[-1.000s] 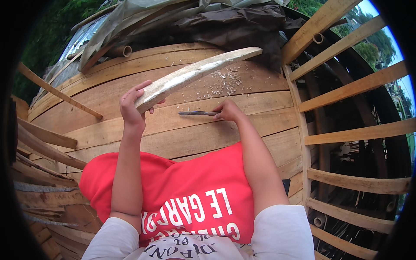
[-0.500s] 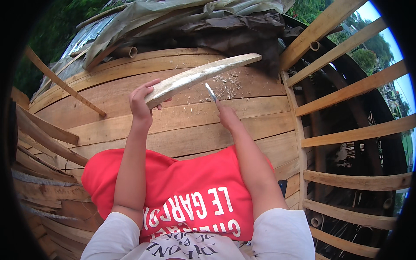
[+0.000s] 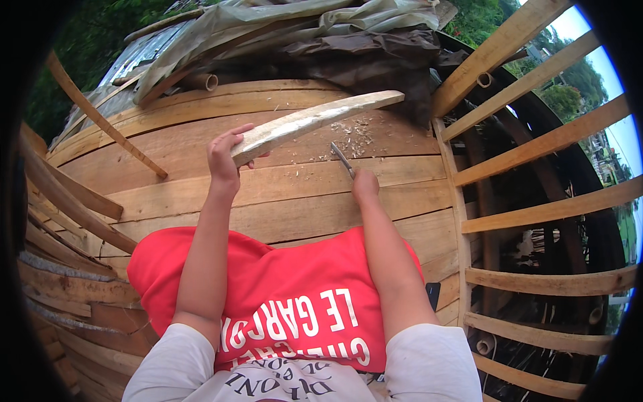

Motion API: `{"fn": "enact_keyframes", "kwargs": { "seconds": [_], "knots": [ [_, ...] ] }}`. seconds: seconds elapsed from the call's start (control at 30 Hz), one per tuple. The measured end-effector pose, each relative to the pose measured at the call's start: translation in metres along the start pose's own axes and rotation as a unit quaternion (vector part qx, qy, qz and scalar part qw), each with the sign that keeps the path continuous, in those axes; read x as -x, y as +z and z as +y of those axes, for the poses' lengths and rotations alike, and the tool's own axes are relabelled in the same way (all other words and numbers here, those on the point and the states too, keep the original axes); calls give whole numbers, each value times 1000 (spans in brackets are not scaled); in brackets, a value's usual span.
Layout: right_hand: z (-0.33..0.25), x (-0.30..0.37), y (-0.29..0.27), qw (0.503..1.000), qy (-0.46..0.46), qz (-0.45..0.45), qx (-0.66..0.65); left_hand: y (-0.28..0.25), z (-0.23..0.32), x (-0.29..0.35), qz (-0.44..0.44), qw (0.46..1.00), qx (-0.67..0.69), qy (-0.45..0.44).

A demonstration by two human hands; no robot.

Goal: The person sits on a wooden floor and uses a knife to carve a rectangular piece of wood held in their left hand. They repeatedly scrape the knife along the wood's surface to remove shavings, occasionally rotating the piece to work on different sides.

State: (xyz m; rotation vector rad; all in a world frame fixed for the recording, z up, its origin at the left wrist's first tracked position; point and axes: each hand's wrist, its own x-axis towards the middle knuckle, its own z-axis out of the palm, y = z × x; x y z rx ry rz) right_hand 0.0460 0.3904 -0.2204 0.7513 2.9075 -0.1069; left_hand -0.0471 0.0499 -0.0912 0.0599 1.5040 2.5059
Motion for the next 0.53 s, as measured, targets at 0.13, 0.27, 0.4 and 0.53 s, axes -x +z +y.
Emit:
{"fn": "enact_keyframes", "kwargs": {
  "seconds": [0.13, 0.27, 0.4, 0.53],
  "knots": [
    [-10, 8, -4, 973, -171, -71, -138, -2, 0, -1, -1, 1000, 5, 2],
    [-37, 19, -6, 956, -236, -156, -82, -6, -1, -1, -1, 1000, 4, 5],
    [-14, 11, -9, 993, -82, -48, -70, -3, -1, 1, 5, 1000, -1, 1],
    [15, -3, -16, 992, 36, -27, -114, -4, -3, -2, 3, 1000, 2, -2]
  ]
}}
